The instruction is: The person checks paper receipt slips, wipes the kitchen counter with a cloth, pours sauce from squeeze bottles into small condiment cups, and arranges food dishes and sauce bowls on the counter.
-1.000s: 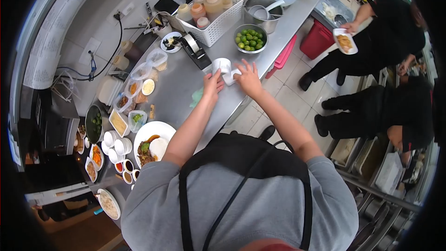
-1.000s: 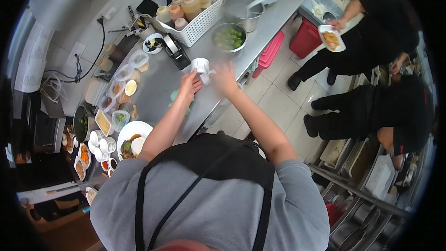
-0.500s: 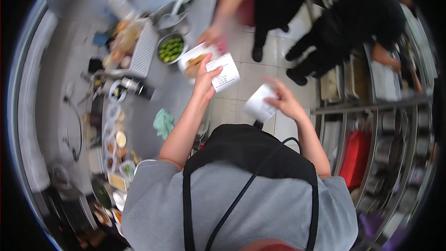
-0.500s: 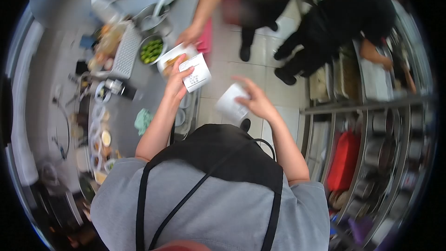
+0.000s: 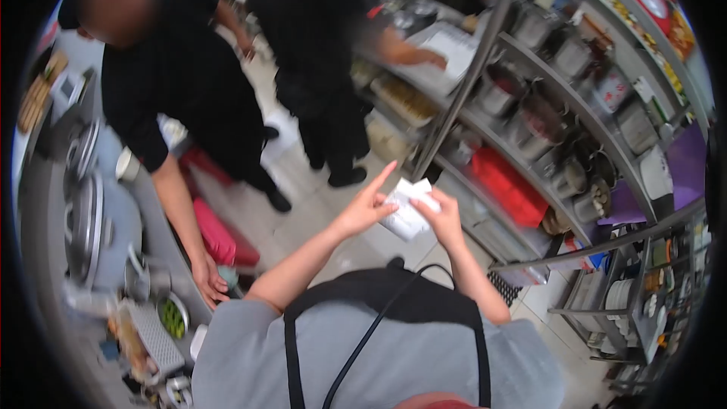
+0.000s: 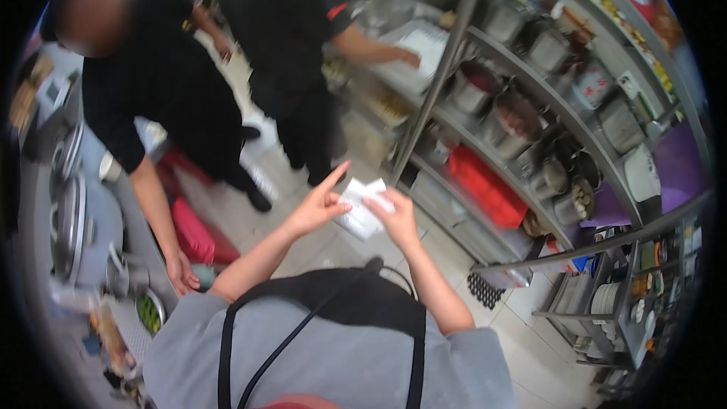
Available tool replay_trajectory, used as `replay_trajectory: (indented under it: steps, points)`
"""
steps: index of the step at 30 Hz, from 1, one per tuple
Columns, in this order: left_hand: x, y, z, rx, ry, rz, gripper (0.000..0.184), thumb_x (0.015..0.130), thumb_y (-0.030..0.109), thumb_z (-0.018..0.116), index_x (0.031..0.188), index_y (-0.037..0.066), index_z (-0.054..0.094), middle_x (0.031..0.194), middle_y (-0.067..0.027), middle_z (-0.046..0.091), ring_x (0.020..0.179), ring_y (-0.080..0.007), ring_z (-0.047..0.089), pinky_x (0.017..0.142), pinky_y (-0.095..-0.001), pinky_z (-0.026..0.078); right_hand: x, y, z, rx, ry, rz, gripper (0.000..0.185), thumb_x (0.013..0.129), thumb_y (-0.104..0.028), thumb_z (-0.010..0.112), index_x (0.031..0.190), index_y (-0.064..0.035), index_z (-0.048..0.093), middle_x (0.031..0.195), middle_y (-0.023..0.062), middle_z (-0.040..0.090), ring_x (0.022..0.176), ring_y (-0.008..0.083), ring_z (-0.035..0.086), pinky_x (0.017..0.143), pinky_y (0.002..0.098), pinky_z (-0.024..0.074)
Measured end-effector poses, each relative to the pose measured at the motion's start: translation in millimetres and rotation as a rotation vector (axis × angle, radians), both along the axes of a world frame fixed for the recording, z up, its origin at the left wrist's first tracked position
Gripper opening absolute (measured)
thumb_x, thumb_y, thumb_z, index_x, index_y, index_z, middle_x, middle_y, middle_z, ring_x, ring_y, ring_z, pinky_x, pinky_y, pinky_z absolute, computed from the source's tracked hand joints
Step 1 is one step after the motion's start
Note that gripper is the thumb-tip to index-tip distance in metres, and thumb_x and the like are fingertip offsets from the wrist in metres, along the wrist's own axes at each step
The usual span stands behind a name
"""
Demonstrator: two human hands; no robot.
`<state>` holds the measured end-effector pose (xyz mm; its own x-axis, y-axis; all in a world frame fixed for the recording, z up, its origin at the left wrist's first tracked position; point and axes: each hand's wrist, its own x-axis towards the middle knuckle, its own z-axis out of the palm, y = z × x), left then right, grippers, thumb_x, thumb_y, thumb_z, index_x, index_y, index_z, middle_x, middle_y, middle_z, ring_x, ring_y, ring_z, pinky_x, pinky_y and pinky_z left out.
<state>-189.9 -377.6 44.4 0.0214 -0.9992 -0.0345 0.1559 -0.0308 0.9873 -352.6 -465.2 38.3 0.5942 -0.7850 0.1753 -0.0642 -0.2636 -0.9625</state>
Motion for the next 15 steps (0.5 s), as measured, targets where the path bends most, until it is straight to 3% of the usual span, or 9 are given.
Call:
replay_trajectory:
  steps: [1,2,4,7,9,12,13,14,15]
  points:
    - [2.1,-23.3,-1.4,-0.036,-0.116,0.004,0.072,0.078,0.001,0.052,0.135,0.014,0.011,0.074,-0.0060,0.059,0.068,-0.0058,0.051,0.064,-0.0221,0.042,-9.2,-14.9,6.1,-0.134,0.021,-0.050,0.016,0.071,-0.013,0.065,0.079,0.0006,0.062,0.072,0.0045,0.059,0.065,0.0109,0.054,0.059,0.0250,0.0413]
    - [-0.8,-46.4,-2.1,-0.046,-0.153,0.037,0.054,0.078,0.002,0.053,0.127,0.009,0.033,0.074,-0.0060,0.061,0.068,-0.0067,0.054,0.063,-0.0239,0.043,-18.8,-27.9,11.7,-0.254,0.051,-0.097,0.015,0.070,-0.012,0.065,0.078,0.0011,0.062,0.070,0.0053,0.058,0.065,0.0120,0.054,0.059,0.0249,0.0409]
    - [-7.1,-88.3,8.0,-0.117,-0.380,-0.029,0.031,0.079,0.002,0.053,0.110,0.001,0.051,0.082,-0.0080,0.062,0.075,-0.0085,0.055,0.067,-0.0234,0.044,-35.9,-53.7,19.3,-0.288,0.077,-0.164,0.014,0.069,-0.009,0.065,0.078,0.0014,0.063,0.070,0.0059,0.058,0.065,0.0132,0.054,0.059,0.0246,0.0409]
    - [-3.6,-149.2,40.0,-0.287,-0.667,0.005,0.018,0.078,0.003,0.050,0.093,-0.002,0.059,0.082,-0.0112,0.063,0.076,-0.0149,0.060,0.068,-0.0276,0.045,-54.5,-95.2,22.9,-0.298,0.034,-0.312,0.012,0.069,-0.005,0.064,0.078,0.0014,0.063,0.069,0.0068,0.057,0.065,0.0142,0.054,0.060,0.0241,0.0407]
    - [9.3,-202.9,62.0,-0.460,-0.500,0.163,0.016,0.078,0.001,0.049,0.090,-0.003,0.057,0.082,-0.0163,0.060,0.074,-0.0225,0.060,0.065,-0.0296,0.045,-66.3,-119.5,29.2,-0.277,-0.040,-0.469,0.010,0.070,-0.003,0.063,0.079,0.0011,0.063,0.070,0.0072,0.057,0.067,0.0137,0.053,0.061,0.0237,0.0403]
    - [44.6,-297.7,127.5,-0.750,-0.851,0.485,0.014,0.076,-0.001,0.045,0.082,-0.003,0.057,0.086,-0.0191,0.052,0.081,-0.0319,0.052,0.069,-0.0364,0.042,-77.3,-145.5,34.9,-0.286,-0.045,-0.635,0.009,0.072,-0.003,0.062,0.080,0.0010,0.063,0.074,0.0074,0.058,0.070,0.0135,0.053,0.064,0.0230,0.0399]
    - [54.9,-337.2,145.4,-0.864,-0.805,0.578,0.014,0.076,0.000,0.046,0.083,-0.002,0.058,0.083,-0.0189,0.053,0.079,-0.0321,0.053,0.067,-0.0365,0.042,-78.1,-153.0,33.1,-0.302,-0.016,-0.679,0.009,0.072,-0.003,0.062,0.080,0.0012,0.063,0.074,0.0074,0.058,0.071,0.0138,0.053,0.065,0.0232,0.0400]
    - [70.2,-387.1,155.8,-1.000,-0.748,0.668,0.010,0.074,0.000,0.049,0.080,-0.003,0.056,0.071,-0.0142,0.053,0.068,-0.0241,0.052,0.064,-0.0312,0.042,-77.8,-159.1,31.2,-0.315,0.013,-0.728,0.009,0.072,-0.003,0.061,0.080,0.0014,0.063,0.074,0.0074,0.058,0.071,0.0141,0.053,0.065,0.0235,0.0401]
    - [82.1,-426.5,176.5,-0.928,-0.599,0.670,0.014,0.075,0.005,0.055,0.085,-0.002,0.059,0.072,-0.0093,0.059,0.066,-0.0158,0.055,0.064,-0.0271,0.043,-75.6,-165.0,31.8,-0.317,0.007,-0.751,0.009,0.072,-0.003,0.061,0.080,0.0014,0.063,0.074,0.0074,0.058,0.071,0.0141,0.053,0.065,0.0235,0.0401]
